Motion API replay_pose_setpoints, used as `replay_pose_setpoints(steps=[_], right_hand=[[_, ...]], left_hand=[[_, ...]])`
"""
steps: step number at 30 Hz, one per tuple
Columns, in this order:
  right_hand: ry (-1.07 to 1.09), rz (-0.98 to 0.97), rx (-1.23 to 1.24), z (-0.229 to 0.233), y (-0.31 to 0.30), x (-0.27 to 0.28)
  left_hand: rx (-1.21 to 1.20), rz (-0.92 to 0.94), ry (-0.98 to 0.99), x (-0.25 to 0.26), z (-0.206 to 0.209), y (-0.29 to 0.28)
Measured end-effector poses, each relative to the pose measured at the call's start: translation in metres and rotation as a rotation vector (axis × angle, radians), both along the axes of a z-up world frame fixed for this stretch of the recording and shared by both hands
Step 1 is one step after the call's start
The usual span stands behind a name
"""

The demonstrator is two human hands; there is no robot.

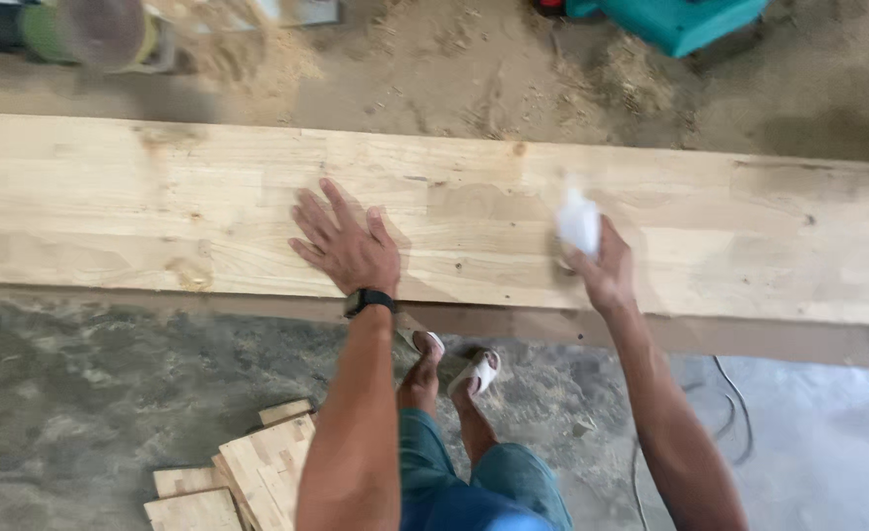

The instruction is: The person applies glue from a white bottle along the seams of a long wooden plank. They use their left hand to spread the glue and press the seams together while moving along the length of the plank.

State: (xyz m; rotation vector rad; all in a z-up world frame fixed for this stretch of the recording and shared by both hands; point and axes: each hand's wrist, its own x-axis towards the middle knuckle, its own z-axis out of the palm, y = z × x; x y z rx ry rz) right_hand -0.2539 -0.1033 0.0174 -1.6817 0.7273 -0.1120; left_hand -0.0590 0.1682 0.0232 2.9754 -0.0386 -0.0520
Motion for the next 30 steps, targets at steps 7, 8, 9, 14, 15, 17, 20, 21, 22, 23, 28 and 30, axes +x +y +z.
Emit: replay_pose_setpoints(steps=[7, 8, 9, 14, 15, 17, 20, 21, 22, 23, 28, 30], right_hand=[[-0.370, -0.445, -0.378, -0.075, -0.035, -0.031], [-0.324, -0.566, -0.505, -0.074, -0.042, -0.035], [-0.328, -0.558, -0.499, -0.091, -0.062, -0.045], [-0.009, -0.960, -0.693, -0.178, -0.165, -0.079], [-0.012, -0.956, -0.691, -0.163, -0.157, -0.077], [0.011, -0.838, -0.845, -0.136, -0.139, -0.072], [0.190, -0.832, -0.959, -0.152, -0.149, -0.080], [0.187, -0.840, -0.957, -0.146, -0.147, -0.074], [0.266, -0.872, -0.954, -0.141, -0.146, -0.067], [0.357, -0.904, -0.952, -0.136, -0.143, -0.070], [0.524, -0.858, -0.943, -0.140, -0.142, -0.073], [0.572, -0.841, -0.961, -0.144, -0.146, -0.077]], left_hand=[[0.002, 0.019, -0.063, 0.008, -0.005, 0.008], [-0.004, 0.005, -0.041, 0.008, -0.009, 0.008], [0.000, 0.014, -0.044, 0.007, -0.007, 0.009], [-0.026, 0.001, -0.044, 0.007, -0.003, 0.009], [-0.025, 0.006, -0.046, 0.007, -0.001, 0.009], [-0.109, -0.006, 0.045, 0.009, 0.004, 0.011], [-0.157, -0.003, 0.018, 0.009, 0.008, 0.013], [-0.158, -0.009, 0.012, 0.018, -0.001, 0.019], [-0.200, 0.019, -0.060, 0.028, -0.010, 0.024], [-0.242, 0.042, -0.122, 0.033, -0.021, 0.030], [-0.449, -0.101, -0.363, 0.197, -0.019, 0.022], [-0.526, -0.128, -0.414, 0.269, -0.033, 0.012]])
